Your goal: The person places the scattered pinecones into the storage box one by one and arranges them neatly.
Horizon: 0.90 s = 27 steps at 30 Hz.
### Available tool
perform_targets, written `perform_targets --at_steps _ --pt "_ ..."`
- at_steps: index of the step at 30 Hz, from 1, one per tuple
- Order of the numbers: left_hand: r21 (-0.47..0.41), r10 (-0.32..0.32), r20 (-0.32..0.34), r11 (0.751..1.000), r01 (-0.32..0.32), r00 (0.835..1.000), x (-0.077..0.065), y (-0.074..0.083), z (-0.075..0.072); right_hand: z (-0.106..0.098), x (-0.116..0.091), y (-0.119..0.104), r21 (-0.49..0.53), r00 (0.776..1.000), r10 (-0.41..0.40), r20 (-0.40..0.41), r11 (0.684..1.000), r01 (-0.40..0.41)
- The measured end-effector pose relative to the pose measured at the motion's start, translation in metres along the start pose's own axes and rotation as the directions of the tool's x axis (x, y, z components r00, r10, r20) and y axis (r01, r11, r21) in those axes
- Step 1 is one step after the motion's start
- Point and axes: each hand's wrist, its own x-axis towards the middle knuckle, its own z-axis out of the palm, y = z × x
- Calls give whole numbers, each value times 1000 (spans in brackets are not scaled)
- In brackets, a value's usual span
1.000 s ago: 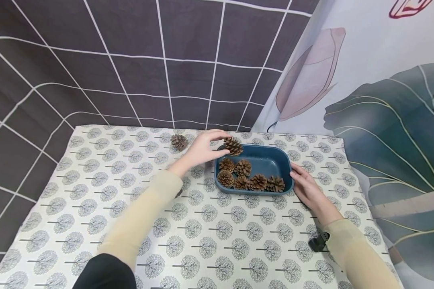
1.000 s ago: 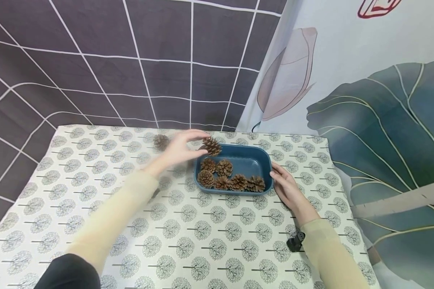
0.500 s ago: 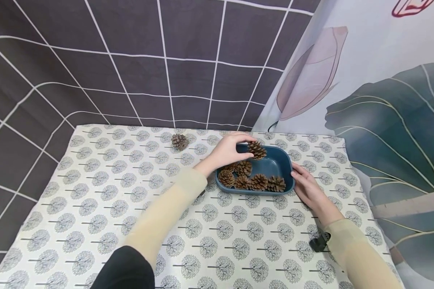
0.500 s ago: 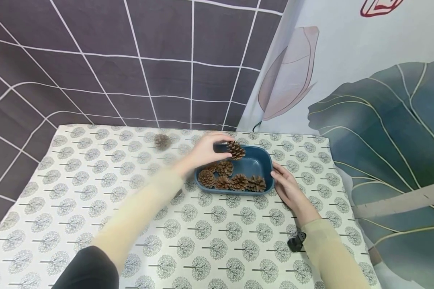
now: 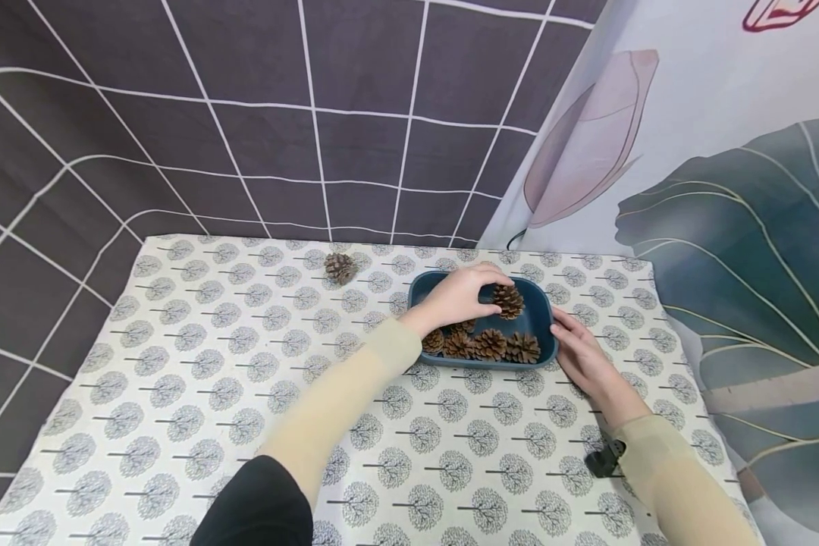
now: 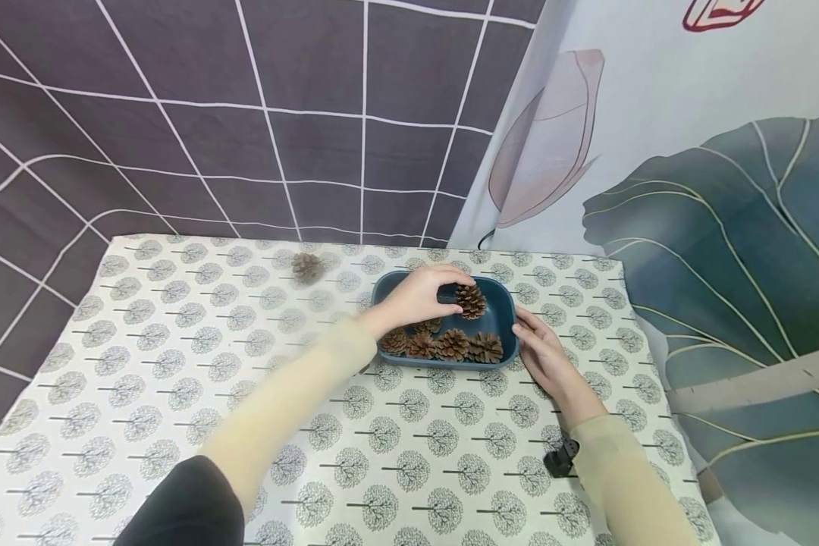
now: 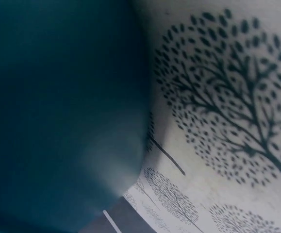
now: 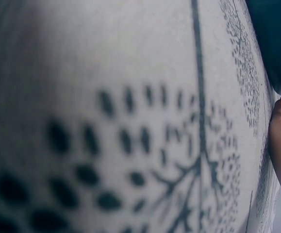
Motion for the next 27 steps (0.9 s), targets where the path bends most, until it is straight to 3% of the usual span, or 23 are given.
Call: perform_targets --at_steps 14,19,27 --pt "128 -45 126 991 28 991 4 -6 9 -2 0 1 -2 1000 -10 -3 1000 10" --pt "122 -77 139 991 60 987 3 -9 10 -2 -1 1 -1 1000 -15 6 1000 15" --pt "113 -71 162 992 54 984 1 -9 12 -1 -1 1 -5 1000 -6 -5 1000 6"
